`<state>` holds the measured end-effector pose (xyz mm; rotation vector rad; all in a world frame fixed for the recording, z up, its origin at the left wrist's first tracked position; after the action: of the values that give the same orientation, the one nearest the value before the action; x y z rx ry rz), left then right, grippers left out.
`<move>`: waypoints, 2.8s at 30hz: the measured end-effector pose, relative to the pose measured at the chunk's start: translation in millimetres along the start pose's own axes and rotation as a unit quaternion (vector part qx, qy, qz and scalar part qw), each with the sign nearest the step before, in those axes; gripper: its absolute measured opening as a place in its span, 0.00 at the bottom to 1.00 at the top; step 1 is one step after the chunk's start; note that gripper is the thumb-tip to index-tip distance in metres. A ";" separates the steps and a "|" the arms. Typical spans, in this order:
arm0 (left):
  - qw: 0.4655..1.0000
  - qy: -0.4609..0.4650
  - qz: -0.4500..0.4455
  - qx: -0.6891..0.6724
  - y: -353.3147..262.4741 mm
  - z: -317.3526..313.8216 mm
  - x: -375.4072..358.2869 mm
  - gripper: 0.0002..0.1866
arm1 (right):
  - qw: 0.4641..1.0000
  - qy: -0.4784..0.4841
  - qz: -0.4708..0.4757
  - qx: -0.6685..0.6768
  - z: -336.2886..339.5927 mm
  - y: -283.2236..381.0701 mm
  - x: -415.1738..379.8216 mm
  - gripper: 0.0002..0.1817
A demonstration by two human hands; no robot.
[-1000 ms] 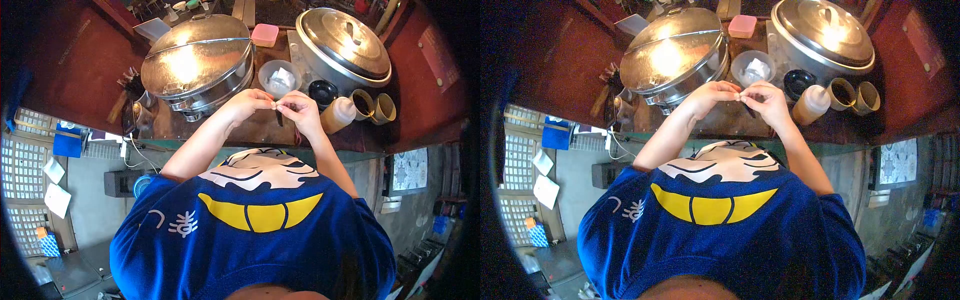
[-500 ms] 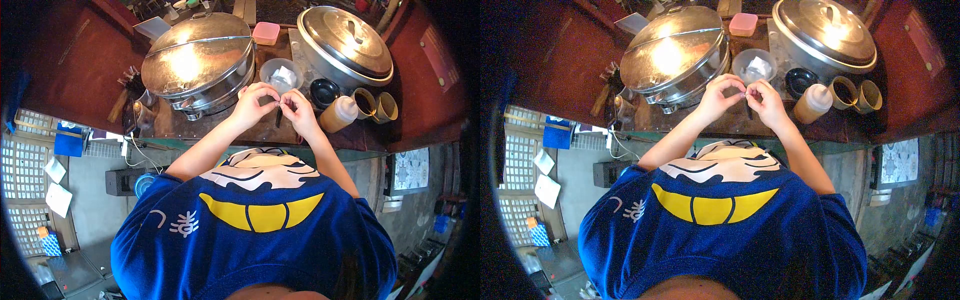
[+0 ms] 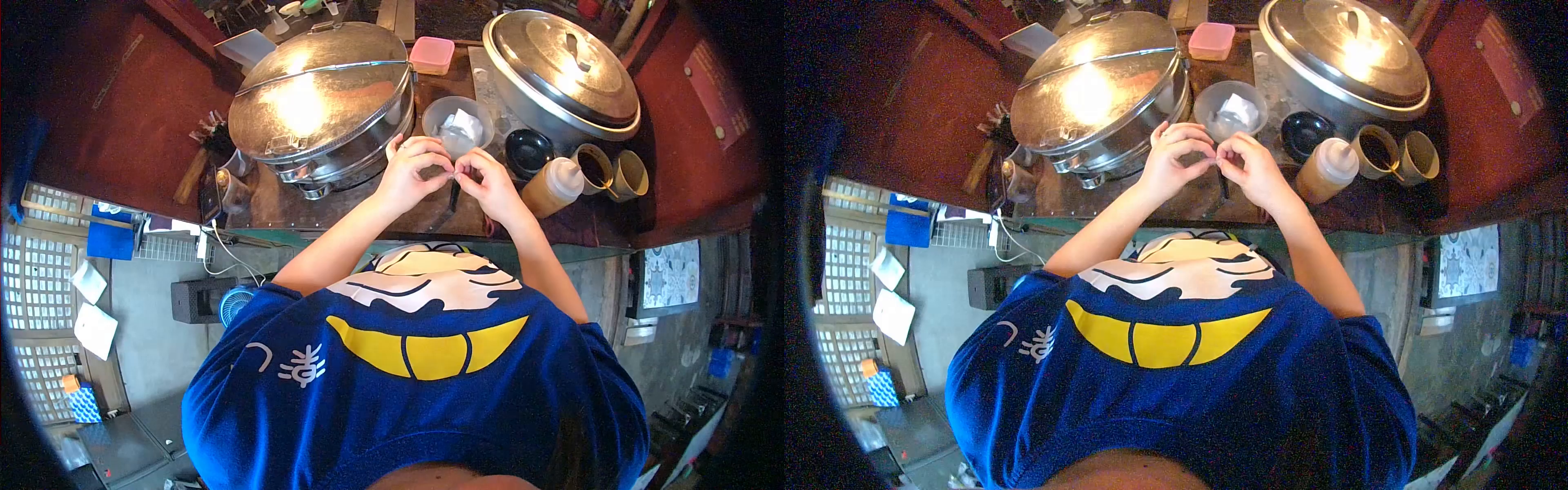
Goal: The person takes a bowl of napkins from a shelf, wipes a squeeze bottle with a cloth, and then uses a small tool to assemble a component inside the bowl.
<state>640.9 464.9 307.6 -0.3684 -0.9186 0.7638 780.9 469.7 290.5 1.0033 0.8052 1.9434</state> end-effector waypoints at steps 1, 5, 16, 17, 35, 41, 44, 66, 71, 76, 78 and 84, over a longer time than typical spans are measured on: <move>1.000 -0.002 -0.003 0.000 -0.3 -0.1 -0.4 0.10 | 1.000 0.004 -0.003 0.002 -0.6 -1.7 0.4 0.06; 1.000 -0.009 0.000 -0.002 -1.6 -1.7 -0.7 0.10 | 1.000 -0.004 -0.005 -0.002 -2.2 -3.8 0.1 0.06; 0.997 -0.055 0.041 0.045 -2.7 -17.9 -10.3 0.10 | 0.993 -0.103 0.019 -0.054 4.6 9.5 -12.0 0.05; 0.997 -0.053 0.040 0.047 -2.7 -18.9 -10.7 0.10 | 0.991 -0.112 0.022 -0.069 5.8 10.8 -13.1 0.05; 0.996 -0.086 0.016 0.025 -9.0 -17.8 -4.6 0.11 | 0.977 -0.183 0.042 -0.104 15.5 18.6 -22.5 0.08; 0.999 -0.040 0.002 0.024 -6.8 -23.7 -1.6 0.11 | 0.959 -0.176 0.081 -0.206 13.8 24.5 -20.1 0.11; 1.000 -0.010 0.028 -0.005 -0.4 -28.0 -1.9 0.10 | 0.948 -0.174 0.096 -0.249 9.8 24.9 -21.7 0.12; 0.996 0.075 -0.021 0.045 -7.1 -24.5 11.0 0.10 | 0.969 -0.089 0.090 -0.211 17.0 22.3 -17.7 0.09; 0.993 -0.025 -0.024 0.112 -19.0 -18.7 5.1 0.11 | 0.980 -0.085 0.065 -0.169 22.2 17.6 -16.3 0.06; 0.981 -0.095 -0.085 0.149 -27.3 -17.5 -4.4 0.11 | 0.998 -0.050 -0.029 -0.037 22.5 1.5 -11.0 0.06; 0.977 -0.105 -0.101 0.154 -29.3 -15.9 -5.4 0.11 | 0.998 -0.029 -0.048 -0.010 20.1 -3.2 -8.2 0.07; 0.981 -0.113 -0.096 0.124 -20.7 -14.7 -6.3 0.13 | 1.000 0.016 -0.001 -0.020 20.4 -3.7 -1.6 0.07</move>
<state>659.6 446.6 307.8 0.0278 -1.0399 0.7404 800.3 473.7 296.9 0.9506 0.7814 1.9708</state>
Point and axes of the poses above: each hand's wrist, its own x-axis towards the middle knuckle, its own z-axis out of the back of the hand, y = z × x, the point moved 8 cm from there along x, towards the middle knuckle, and after that the axes turned 7 degrees about -x, right-handed, at the moved point
